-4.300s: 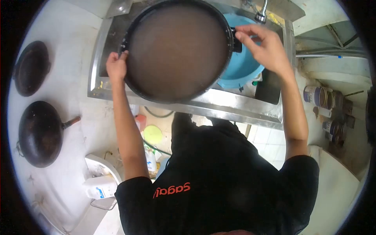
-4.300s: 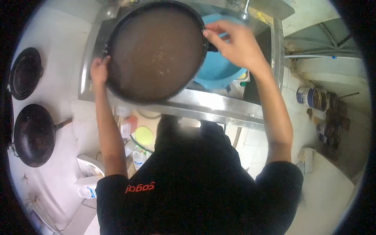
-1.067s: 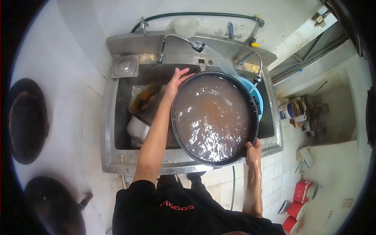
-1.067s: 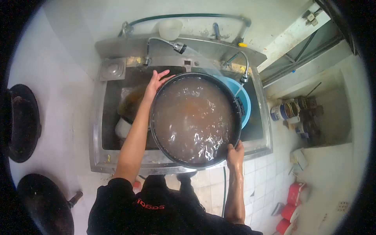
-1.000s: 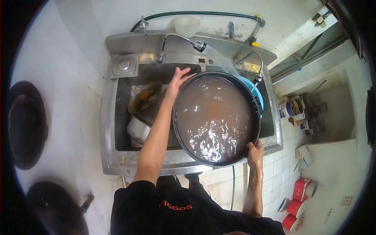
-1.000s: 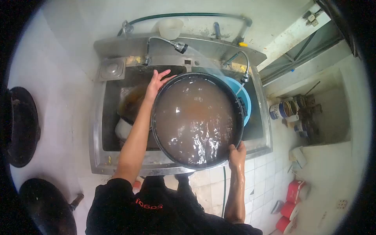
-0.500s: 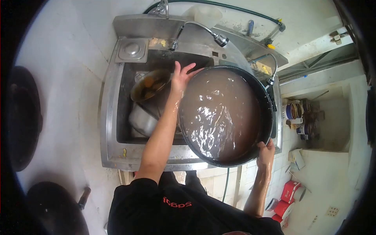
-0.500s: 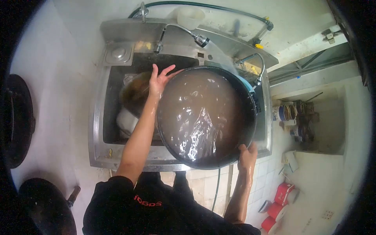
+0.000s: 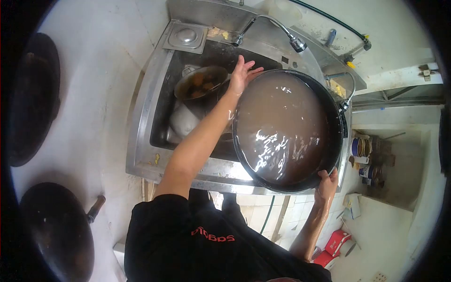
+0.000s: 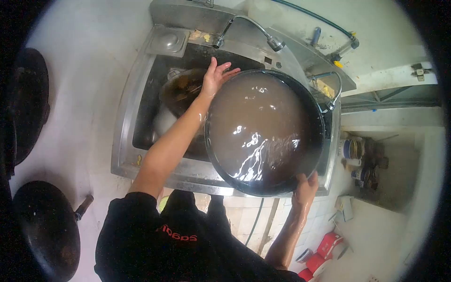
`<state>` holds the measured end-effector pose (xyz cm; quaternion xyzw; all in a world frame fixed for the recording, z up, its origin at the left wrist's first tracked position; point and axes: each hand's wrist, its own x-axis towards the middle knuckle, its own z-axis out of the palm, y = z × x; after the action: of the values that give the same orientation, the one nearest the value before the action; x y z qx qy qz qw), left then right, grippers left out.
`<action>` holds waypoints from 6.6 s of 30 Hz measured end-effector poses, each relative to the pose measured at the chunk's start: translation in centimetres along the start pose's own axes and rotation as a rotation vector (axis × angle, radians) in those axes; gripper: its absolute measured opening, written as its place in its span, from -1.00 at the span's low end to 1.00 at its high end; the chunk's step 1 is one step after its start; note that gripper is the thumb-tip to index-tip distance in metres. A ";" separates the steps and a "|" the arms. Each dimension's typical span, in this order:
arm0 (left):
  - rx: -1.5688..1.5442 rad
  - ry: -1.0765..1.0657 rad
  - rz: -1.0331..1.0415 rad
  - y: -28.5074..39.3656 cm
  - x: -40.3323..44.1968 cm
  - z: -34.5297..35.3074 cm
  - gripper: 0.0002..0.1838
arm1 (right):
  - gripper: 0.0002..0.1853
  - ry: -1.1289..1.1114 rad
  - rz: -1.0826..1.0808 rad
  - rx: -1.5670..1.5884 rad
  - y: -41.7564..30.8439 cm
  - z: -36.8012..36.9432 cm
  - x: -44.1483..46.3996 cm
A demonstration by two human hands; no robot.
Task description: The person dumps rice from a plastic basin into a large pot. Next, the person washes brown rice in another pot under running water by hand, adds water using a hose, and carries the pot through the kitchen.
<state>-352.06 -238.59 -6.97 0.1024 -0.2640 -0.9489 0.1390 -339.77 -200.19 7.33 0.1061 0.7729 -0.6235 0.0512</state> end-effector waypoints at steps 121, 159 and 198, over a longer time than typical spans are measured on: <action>0.242 -0.018 -0.040 -1.3 -6.0 7.2 -0.21 | -0.61 -0.087 0.112 0.087 5.1 -7.5 0.3; -0.286 -0.022 -0.204 -1.0 -2.8 -5.6 -0.24 | -0.84 0.065 -0.038 -0.214 -7.1 3.9 -6.0; -0.034 0.026 -0.204 -0.9 -2.8 -11.2 -0.32 | -0.83 -0.007 -0.186 -0.461 -10.0 9.3 -5.4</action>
<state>-346.57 -242.28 -16.49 0.1387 -0.2344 -0.9611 0.0468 -337.33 -211.79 15.94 0.0177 0.9009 -0.4332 0.0191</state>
